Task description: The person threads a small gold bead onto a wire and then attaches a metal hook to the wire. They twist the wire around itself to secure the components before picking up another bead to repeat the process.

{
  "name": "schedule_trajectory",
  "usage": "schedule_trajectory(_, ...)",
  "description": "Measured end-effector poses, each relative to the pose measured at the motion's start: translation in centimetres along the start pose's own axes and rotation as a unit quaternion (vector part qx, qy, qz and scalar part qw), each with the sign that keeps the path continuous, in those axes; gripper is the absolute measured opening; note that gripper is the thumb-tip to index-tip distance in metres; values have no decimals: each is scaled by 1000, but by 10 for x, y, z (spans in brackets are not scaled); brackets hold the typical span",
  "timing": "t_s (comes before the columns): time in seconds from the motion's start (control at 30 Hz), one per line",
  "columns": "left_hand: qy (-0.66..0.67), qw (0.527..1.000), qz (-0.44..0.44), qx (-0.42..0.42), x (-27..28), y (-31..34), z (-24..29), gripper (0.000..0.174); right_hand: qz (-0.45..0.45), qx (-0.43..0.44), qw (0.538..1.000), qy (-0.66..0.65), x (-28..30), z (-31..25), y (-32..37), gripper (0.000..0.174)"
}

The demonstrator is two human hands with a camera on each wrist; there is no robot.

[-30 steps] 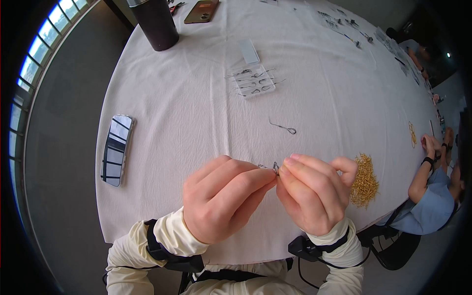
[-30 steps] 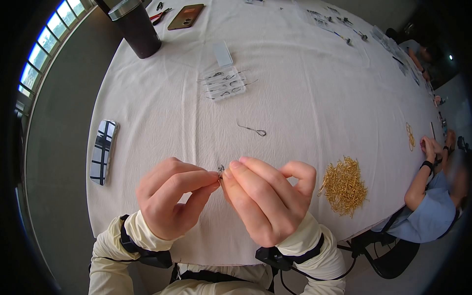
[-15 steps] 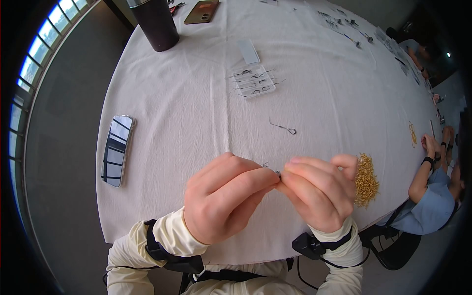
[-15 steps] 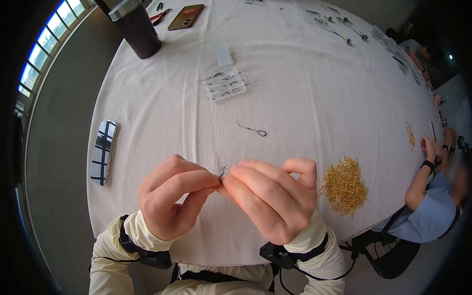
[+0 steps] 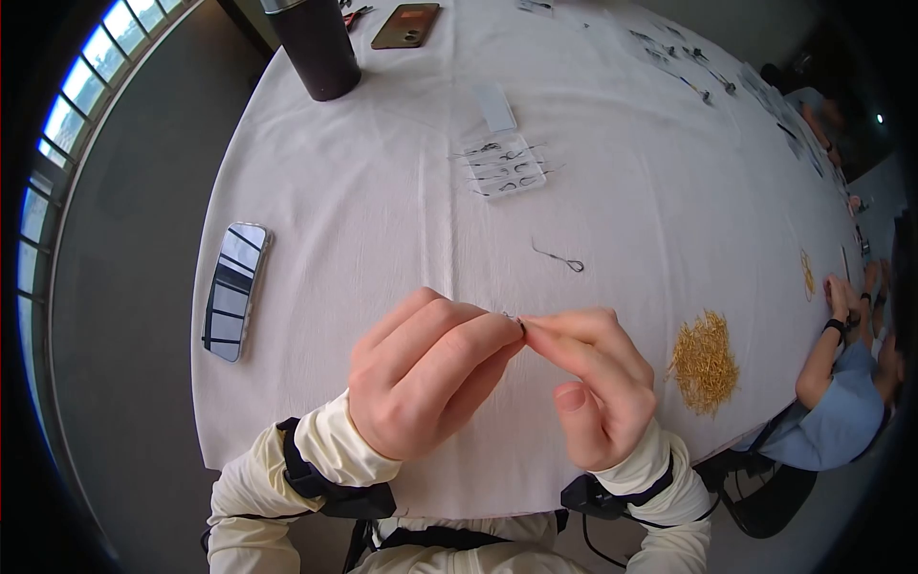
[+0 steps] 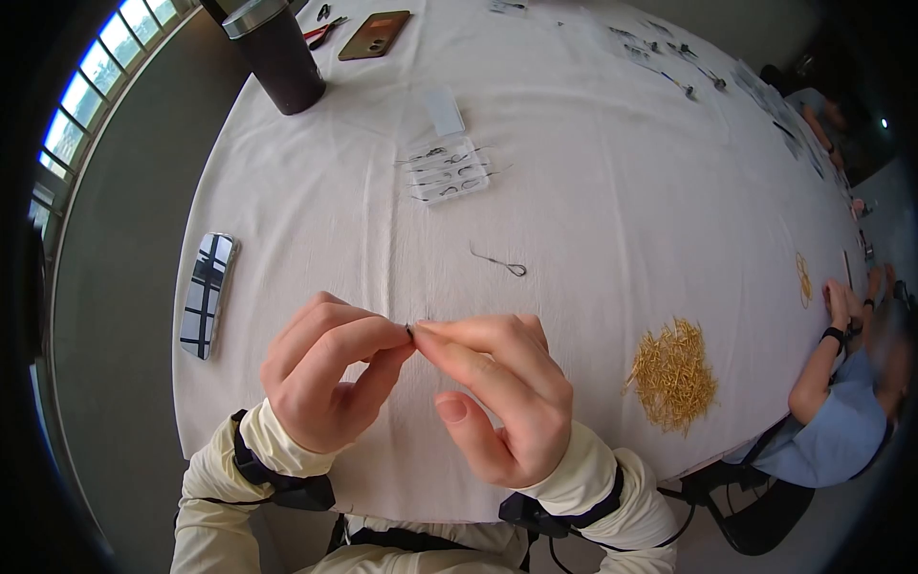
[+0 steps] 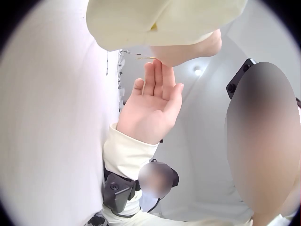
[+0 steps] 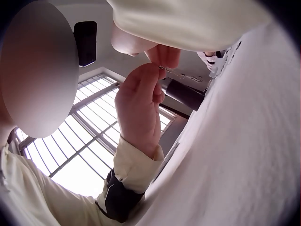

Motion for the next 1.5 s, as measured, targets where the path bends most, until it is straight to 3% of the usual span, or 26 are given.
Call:
schedule_trajectory(0.1, 13, 999, -11, 38, 1, 1, -1, 28, -30, 27, 996, 85, 4, 0, -6, 33)
schedule_trajectory(0.23, 43, 996, -23, 74, 1, 0, -1, 28, -42, 15, 995, 89, 5, 2, -4, 33)
schedule_trajectory(0.4, 31, 997, -35, 57, 2, -1, -2, 22, -56, -31, 997, 43, 7, -2, -4, 31)
schedule_trajectory(0.57, 38, 995, -29, 85, -1, 2, -6, 26, -50, -2, 997, 58, 9, 1, -4, 25)
schedule_trajectory(0.63, 95, 983, -79, 135, 1, 2, -9, 20, -43, 12, 997, 69, 9, 0, -4, 21)
schedule_trajectory(0.7, 162, 965, -120, 166, 2, 0, -12, 17, 30, -77, 995, 47, 10, 0, -7, 15)
schedule_trajectory(0.73, 226, 941, -159, 195, 1, -1, -13, 13, 32, -78, 995, 48, 12, 2, -8, 15)
schedule_trajectory(0.9, 270, 909, -201, 246, 1, -5, -9, 6, -41, -80, 996, 24, 18, 7, -15, 14)
schedule_trajectory(1.13, 321, 871, -222, 300, -1, -2, -9, 2, -69, -98, 993, -14, 19, 12, -15, 9)
schedule_trajectory(1.2, 335, 861, -224, 310, -3, 2, -13, 3, -45, -214, 967, -131, 19, 15, -11, 6)
schedule_trajectory(1.23, 349, 852, -224, 320, -4, 4, -14, 4, -45, -214, 967, -131, 20, 13, -11, 6)
schedule_trajectory(1.3, 357, 846, -226, 326, -4, 4, -14, 6, -18, -327, 915, -235, 20, 11, -11, 7)
schedule_trajectory(1.5, 386, 846, -218, 297, -7, 6, -17, 6, 28, -344, 885, -314, 18, 18, -4, 11)
Point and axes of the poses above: each hand's wrist, its own y-axis away from the middle knuckle, its own x-axis out of the back of the hand, z = x × y, the point moved 1 cm from there along -y, towards the middle knuckle, and after that the axes turned 1 degree about -x, right-handed, at the moved point
